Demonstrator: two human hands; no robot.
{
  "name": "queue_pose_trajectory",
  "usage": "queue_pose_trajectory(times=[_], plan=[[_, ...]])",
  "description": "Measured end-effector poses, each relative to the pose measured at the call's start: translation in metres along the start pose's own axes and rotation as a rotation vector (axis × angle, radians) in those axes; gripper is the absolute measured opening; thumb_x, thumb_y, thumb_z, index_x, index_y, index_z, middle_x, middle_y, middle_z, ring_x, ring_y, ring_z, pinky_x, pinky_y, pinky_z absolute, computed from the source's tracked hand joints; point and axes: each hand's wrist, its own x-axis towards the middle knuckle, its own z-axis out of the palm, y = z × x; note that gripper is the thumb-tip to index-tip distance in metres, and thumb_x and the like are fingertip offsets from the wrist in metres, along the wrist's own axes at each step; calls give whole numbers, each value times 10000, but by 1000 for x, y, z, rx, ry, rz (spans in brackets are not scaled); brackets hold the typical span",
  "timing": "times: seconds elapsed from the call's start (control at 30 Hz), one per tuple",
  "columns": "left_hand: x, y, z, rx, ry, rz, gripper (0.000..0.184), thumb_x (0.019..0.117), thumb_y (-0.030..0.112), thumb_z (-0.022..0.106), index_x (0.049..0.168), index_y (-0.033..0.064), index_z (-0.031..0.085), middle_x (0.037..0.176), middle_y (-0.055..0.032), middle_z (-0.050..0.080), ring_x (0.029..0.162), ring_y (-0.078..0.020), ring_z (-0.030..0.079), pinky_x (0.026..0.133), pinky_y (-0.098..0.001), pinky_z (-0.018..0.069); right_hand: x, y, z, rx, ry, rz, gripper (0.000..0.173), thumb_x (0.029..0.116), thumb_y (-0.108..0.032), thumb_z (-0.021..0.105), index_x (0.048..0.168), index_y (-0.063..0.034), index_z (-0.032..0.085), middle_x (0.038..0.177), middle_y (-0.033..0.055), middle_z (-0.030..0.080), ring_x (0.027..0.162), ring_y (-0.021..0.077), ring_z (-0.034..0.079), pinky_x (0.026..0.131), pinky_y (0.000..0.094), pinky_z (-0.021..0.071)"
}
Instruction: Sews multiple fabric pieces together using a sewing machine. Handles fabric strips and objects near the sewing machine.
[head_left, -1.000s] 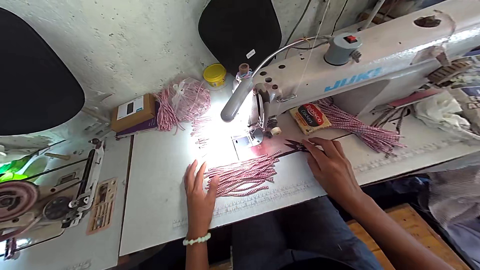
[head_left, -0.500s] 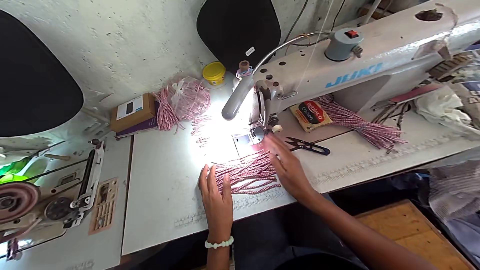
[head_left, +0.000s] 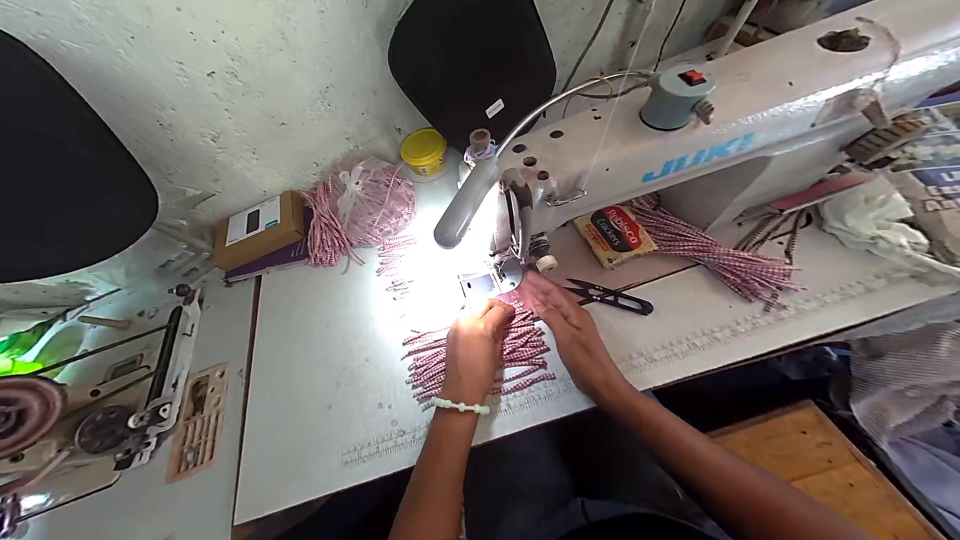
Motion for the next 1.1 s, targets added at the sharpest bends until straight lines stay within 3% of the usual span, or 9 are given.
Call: queue_pose_trajectory(times=[0.23, 0.3, 0.4, 0.77, 0.93, 1.1], plan=[[12, -7, 5, 135, 82, 31, 171, 962, 55, 628, 963, 66, 798, 1005, -91, 780, 905, -240, 762, 791, -410, 609, 22, -3, 5, 169, 51, 84, 465, 1020, -85, 403, 1448, 80, 476, 1468, 218, 546, 1341, 191, 560, 1120, 324, 451], [11, -4, 6, 158, 65, 28, 183, 966, 51, 623, 992, 66, 803, 1033, -96, 778, 929, -242, 761, 803, -409, 610, 26, -2, 6, 230, 67, 119, 487, 1014, -79, 405, 1477, 67, 443, 1486, 215, 530, 1343, 195, 560, 1119, 324, 452], [10, 0, 8, 185, 60, 32, 194, 961, 41, 625, 1034, 56, 804, 1062, -110, 778, 929, -253, 768, 784, -407, 618, 27, -2, 14, 205, 52, 136, 436, 1030, -73, 413, 1432, 80, 483, 1464, 225, 546, 1335, 206, 563, 1106, 334, 459], [13, -5, 13, 256, 115, 50, 249, 925, -42, 608, 1069, 31, 798, 1081, -145, 772, 947, -294, 765, 785, -427, 615, 32, -10, 13, 305, 78, 172, 413, 1033, -49, 433, 1425, 74, 483, 1430, 218, 568, 1288, 204, 590, 1083, 332, 477], [25, -7, 9, 271, 97, 0, 252, 927, -48, 606, 1074, 33, 795, 1096, -172, 756, 968, -339, 748, 813, -485, 600, 40, -12, -3, 344, 150, 112, 395, 1040, -7, 467, 1432, 36, 487, 1373, 147, 620, 1236, 131, 619, 1057, 288, 491], [22, -4, 9, 190, 57, -79, 250, 961, -13, 597, 1136, 17, 773, 1123, -206, 737, 1038, -356, 728, 892, -485, 585, 36, -8, -15, 296, 148, 87, 381, 1014, 9, 509, 1394, 39, 524, 1328, 145, 642, 1196, 123, 640, 1024, 276, 512]])
